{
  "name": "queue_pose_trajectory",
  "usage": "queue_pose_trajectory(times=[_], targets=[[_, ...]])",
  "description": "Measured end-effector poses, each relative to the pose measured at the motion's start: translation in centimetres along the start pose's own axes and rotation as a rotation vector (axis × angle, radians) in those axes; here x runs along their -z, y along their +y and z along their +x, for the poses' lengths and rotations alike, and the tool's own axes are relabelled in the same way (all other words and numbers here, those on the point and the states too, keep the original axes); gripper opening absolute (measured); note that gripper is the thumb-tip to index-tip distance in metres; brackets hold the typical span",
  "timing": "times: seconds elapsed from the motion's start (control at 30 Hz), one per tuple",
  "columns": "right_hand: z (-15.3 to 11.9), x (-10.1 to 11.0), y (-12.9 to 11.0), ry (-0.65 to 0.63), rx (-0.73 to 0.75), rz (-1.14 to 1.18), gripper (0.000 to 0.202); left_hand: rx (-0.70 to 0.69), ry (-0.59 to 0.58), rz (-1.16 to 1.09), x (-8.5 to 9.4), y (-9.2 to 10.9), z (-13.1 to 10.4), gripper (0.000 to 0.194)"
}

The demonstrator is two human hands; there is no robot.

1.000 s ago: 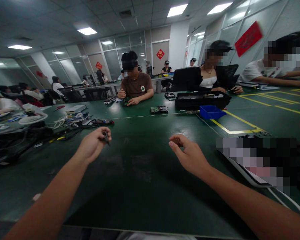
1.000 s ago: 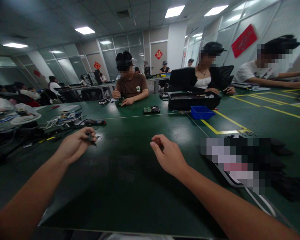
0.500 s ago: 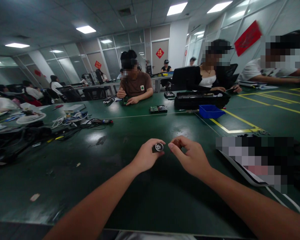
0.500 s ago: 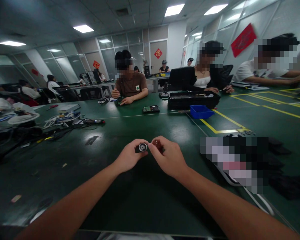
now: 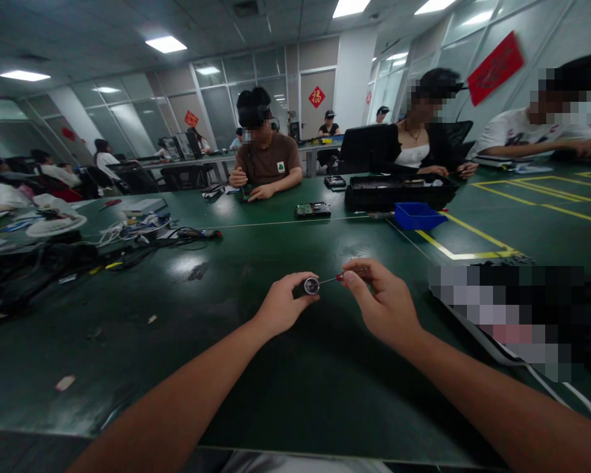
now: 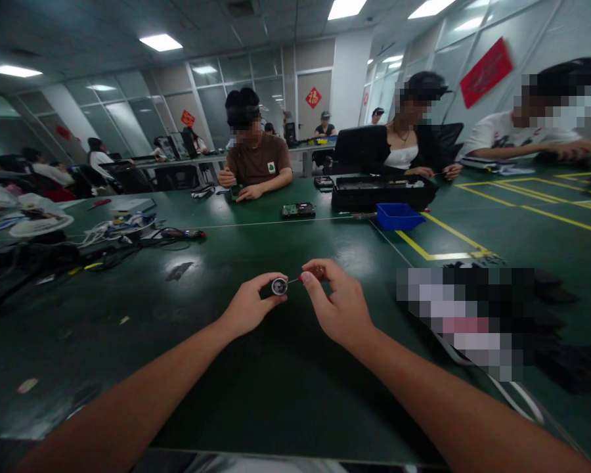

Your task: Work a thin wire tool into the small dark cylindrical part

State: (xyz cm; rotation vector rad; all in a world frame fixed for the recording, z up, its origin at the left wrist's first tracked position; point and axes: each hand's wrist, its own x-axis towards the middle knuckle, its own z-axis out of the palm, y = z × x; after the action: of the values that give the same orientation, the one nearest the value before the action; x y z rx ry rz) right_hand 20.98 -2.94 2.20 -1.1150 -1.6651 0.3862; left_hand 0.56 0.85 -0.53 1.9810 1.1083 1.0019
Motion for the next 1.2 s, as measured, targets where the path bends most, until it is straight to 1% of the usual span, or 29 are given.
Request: queue_pose_trajectory(times=[0.17, 0.33, 0.4, 0.5, 0.6, 0.67, 0.73, 0.87, 0.93, 1.0, 1.1, 1.2], targets=[[0.2, 0.4, -0.8, 0.036, 0.056, -0.146, 0.019, -0.011, 0.027, 0.039, 0.2, -0.4, 0.0, 0.038], [0.2, 0.6, -1.3, 0.046, 0.081, -0.214, 0.028, -0.039, 0.014, 0.08, 0.4, -0.4, 0.0, 0.037], [0.1, 0.6, -1.3, 0.03, 0.103, -0.212, 0.025, -0.054, 0.004, 0.092, 0.5, -0.4, 0.0, 0.037], [0.1, 0.6, -1.2, -0.013, 0.192, -0.193, 0.013, -0.075, -0.009, 0.123, 0.5, -0.4, 0.0, 0.037], [0.2, 0.6, -1.1, -0.056, 0.278, -0.177, 0.014, -0.082, -0.006, 0.15, 0.5, -0.4, 0.1, 0.038], [0.2, 0.7, -1.1, -0.082, 0.306, -0.183, 0.015, -0.081, 0.002, 0.157, 0.5, -0.4, 0.1, 0.038], [0.2, 0.8, -1.2, -0.094, 0.288, -0.198, 0.013, -0.082, 0.003, 0.161, 0.5, -0.4, 0.1, 0.038], [0.3, 0.9, -1.4, -0.101, 0.153, -0.238, 0.026, -0.09, -0.006, 0.165, 0.5, -0.2, 0.0, 0.037], [0.3, 0.7, -1.4, -0.097, 0.11, -0.258, 0.026, -0.092, -0.013, 0.169, 0.5, -0.1, 0.0, 0.037], [0.3, 0.6, -1.3, -0.095, 0.088, -0.262, 0.023, -0.094, -0.019, 0.173, 0.5, 0.0, 0.0, 0.036], [0.3, 0.5, -1.2, -0.096, 0.065, -0.247, 0.026, -0.092, -0.022, 0.177, 0.6, 0.0, 0.0, 0.036], [0.4, 0.8, -1.2, -0.107, 0.072, -0.232, 0.021, -0.093, -0.033, 0.177, 0.5, -0.1, -0.1, 0.036]])
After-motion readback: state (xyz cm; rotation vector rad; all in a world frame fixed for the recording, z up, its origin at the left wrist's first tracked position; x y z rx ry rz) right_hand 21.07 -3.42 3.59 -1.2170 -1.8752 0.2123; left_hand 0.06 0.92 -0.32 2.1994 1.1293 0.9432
